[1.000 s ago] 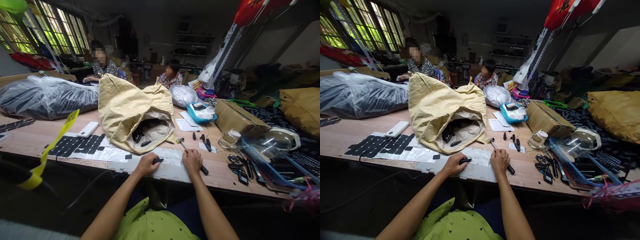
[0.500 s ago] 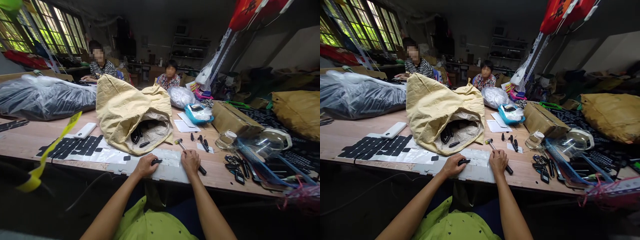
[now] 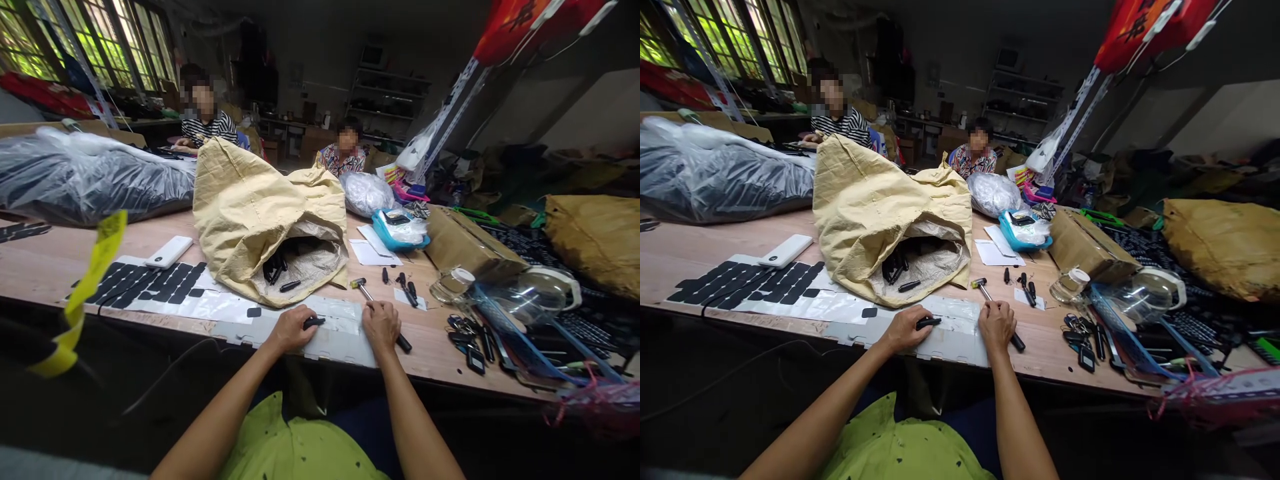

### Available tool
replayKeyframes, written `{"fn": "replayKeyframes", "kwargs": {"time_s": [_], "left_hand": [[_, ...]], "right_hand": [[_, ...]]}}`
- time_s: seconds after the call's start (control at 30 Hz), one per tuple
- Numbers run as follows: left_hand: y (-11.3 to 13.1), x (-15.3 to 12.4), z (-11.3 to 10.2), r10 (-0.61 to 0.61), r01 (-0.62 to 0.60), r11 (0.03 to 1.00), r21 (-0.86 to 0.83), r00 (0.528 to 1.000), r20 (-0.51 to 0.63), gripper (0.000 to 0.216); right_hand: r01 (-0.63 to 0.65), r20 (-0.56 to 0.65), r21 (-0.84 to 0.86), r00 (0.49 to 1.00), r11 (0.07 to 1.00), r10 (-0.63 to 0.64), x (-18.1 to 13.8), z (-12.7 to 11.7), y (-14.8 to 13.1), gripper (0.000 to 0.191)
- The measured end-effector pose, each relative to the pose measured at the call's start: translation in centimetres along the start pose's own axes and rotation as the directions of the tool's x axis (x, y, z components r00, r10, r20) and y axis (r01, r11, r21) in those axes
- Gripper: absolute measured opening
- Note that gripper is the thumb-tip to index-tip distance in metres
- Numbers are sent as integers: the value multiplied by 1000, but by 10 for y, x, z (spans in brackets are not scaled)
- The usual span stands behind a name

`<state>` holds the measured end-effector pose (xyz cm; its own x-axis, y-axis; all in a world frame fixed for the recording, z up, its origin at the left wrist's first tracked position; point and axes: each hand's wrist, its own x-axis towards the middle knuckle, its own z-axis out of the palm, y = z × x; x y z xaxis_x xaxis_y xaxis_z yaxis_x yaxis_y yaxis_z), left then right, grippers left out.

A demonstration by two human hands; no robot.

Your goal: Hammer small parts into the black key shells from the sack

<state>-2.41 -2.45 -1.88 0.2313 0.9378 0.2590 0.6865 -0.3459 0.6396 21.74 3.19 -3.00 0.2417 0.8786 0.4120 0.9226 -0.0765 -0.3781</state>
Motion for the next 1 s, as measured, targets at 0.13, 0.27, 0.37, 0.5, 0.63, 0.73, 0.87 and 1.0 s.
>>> {"fn": "replayKeyframes", "kwargs": {"time_s": [0.13,0.27,0.37,0.5,0.63,0.73,0.87,1.0], "left_hand": [[-1,-1,3,6,-6,1000,21,1000,2,18],[-1,-2,4,12,-12,999,29,1000,6,19],[1,-2,2,10,-10,1000,25,1000,16,18],[3,0,0,-1,1,1000,20,1000,19,17],[0,1,1,4,-5,1000,18,1000,16,17],[-3,1,2,8,-8,1000,18,1000,10,18],[-3,0,1,4,-4,1000,14,1000,18,19],[-1,0,3,-5,5,1000,-11,1000,10,18]], "right_hand": [[-19,25,-10,1000,1000,19,-1,-3,0,23],[-24,38,-18,999,1000,25,-1,-7,-1,23],[-38,39,-17,998,999,39,-1,-8,-2,24],[-48,41,-10,998,999,49,1,-8,-3,24],[-43,34,6,999,999,43,0,-6,-3,25],[-34,22,14,999,999,33,-1,-4,-2,25],[-25,4,15,1000,1000,25,-1,-1,0,24],[-16,-10,11,1000,1000,16,0,-1,3,26]]}}
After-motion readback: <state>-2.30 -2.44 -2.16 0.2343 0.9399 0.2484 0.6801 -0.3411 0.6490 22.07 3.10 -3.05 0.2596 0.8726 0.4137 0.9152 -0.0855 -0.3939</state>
